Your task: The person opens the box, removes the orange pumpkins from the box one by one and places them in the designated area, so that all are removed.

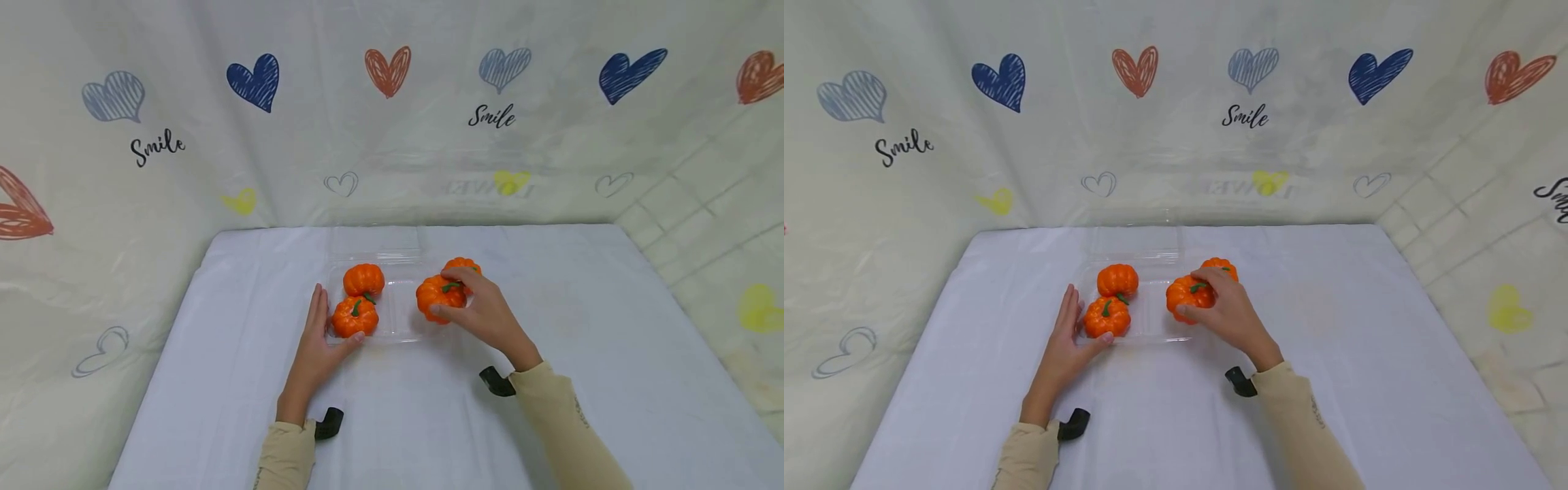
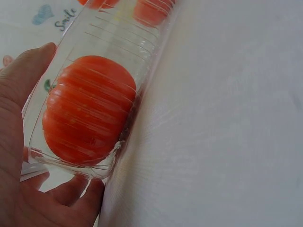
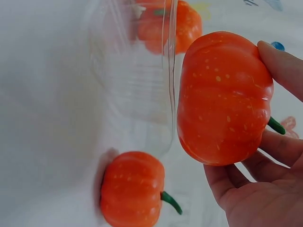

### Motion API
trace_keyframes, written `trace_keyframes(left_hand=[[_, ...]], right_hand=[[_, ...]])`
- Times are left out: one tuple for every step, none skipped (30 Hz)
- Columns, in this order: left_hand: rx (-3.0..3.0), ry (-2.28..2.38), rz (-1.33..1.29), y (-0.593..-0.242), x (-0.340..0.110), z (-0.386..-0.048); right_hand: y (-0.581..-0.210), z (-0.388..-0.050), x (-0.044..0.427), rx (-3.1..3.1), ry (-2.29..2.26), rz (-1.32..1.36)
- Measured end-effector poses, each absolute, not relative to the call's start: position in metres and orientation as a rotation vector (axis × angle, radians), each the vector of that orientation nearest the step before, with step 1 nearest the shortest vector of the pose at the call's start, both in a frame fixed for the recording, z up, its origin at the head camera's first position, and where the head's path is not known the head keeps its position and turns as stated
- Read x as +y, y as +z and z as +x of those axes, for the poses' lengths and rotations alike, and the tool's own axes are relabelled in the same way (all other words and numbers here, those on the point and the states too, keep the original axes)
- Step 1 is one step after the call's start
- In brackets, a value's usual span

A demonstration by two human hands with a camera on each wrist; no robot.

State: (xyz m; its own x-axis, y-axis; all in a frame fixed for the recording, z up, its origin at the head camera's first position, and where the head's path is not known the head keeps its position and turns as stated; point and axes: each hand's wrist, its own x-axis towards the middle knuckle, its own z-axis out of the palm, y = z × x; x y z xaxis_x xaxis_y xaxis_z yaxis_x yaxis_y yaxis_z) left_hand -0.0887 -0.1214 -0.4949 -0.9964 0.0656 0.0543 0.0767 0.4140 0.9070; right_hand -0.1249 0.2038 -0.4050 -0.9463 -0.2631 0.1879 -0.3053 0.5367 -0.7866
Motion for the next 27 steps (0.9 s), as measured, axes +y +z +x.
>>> trace_keyframes(left_hand=[[-2.633,-1.690,-0.133,-0.495,-0.121,-0.088],[-2.632,-1.689,-0.133,-0.495,-0.121,-0.088],[-2.631,-1.688,-0.134,-0.495,-0.121,-0.088],[-2.632,-1.685,-0.135,-0.495,-0.121,-0.088],[-2.634,-1.681,-0.135,-0.496,-0.121,-0.088],[-2.635,-1.679,-0.135,-0.496,-0.121,-0.088],[-2.637,-1.675,-0.133,-0.496,-0.121,-0.088],[-2.638,-1.672,-0.134,-0.496,-0.121,-0.088],[-2.642,-1.670,-0.133,-0.497,-0.121,-0.088],[-2.643,-1.670,-0.134,-0.497,-0.121,-0.088],[-2.641,-1.672,-0.136,-0.497,-0.122,-0.088],[-2.638,-1.672,-0.137,-0.496,-0.122,-0.088],[-2.635,-1.672,-0.138,-0.496,-0.122,-0.087],[-2.631,-1.673,-0.141,-0.496,-0.122,-0.088],[-2.626,-1.674,-0.144,-0.496,-0.122,-0.088],[-2.623,-1.674,-0.149,-0.496,-0.122,-0.088],[-2.623,-1.671,-0.152,-0.497,-0.123,-0.088],[-2.623,-1.669,-0.152,-0.497,-0.123,-0.088],[-2.622,-1.672,-0.154,-0.497,-0.123,-0.088],[-2.623,-1.672,-0.155,-0.497,-0.123,-0.089],[-2.623,-1.675,-0.154,-0.497,-0.123,-0.088],[-2.624,-1.674,-0.154,-0.497,-0.123,-0.088],[-2.623,-1.678,-0.154,-0.497,-0.123,-0.088],[-2.622,-1.681,-0.154,-0.496,-0.123,-0.088],[-2.620,-1.687,-0.155,-0.496,-0.123,-0.088],[-2.622,-1.686,-0.158,-0.496,-0.123,-0.088],[-2.620,-1.691,-0.159,-0.495,-0.123,-0.088]], right_hand=[[-0.405,-0.125,0.207,-2.706,1.401,0.507],[-0.406,-0.124,0.209,-2.701,1.400,0.510],[-0.406,-0.124,0.212,-2.700,1.398,0.512],[-0.407,-0.124,0.214,-2.701,1.399,0.508],[-0.408,-0.123,0.217,-2.704,1.396,0.502],[-0.408,-0.122,0.220,-2.709,1.392,0.494],[-0.409,-0.122,0.222,-2.713,1.387,0.488],[-0.409,-0.121,0.225,-2.716,1.391,0.477],[-0.410,-0.120,0.227,-2.720,1.385,0.469],[-0.411,-0.120,0.230,-2.725,1.381,0.458],[-0.412,-0.120,0.232,-2.728,1.375,0.455],[-0.413,-0.119,0.235,-2.732,1.365,0.452],[-0.414,-0.119,0.237,-2.736,1.354,0.449],[-0.414,-0.119,0.238,-2.740,1.346,0.447],[-0.415,-0.119,0.240,-2.743,1.333,0.448],[-0.416,-0.118,0.241,-2.745,1.327,0.446],[-0.417,-0.118,0.243,-2.747,1.316,0.449],[-0.417,-0.118,0.244,-2.748,1.312,0.449],[-0.419,-0.117,0.245,-2.748,1.309,0.449],[-0.420,-0.117,0.246,-2.750,1.305,0.450],[-0.421,-0.116,0.247,-2.750,1.301,0.449],[-0.422,-0.116,0.247,-2.754,1.297,0.446],[-0.424,-0.115,0.248,-2.759,1.291,0.443],[-0.426,-0.115,0.249,-2.765,1.292,0.434],[-0.428,-0.114,0.250,-2.770,1.288,0.431],[-0.430,-0.114,0.250,-2.775,1.285,0.427],[-0.432,-0.113,0.251,-2.780,1.280,0.420]])
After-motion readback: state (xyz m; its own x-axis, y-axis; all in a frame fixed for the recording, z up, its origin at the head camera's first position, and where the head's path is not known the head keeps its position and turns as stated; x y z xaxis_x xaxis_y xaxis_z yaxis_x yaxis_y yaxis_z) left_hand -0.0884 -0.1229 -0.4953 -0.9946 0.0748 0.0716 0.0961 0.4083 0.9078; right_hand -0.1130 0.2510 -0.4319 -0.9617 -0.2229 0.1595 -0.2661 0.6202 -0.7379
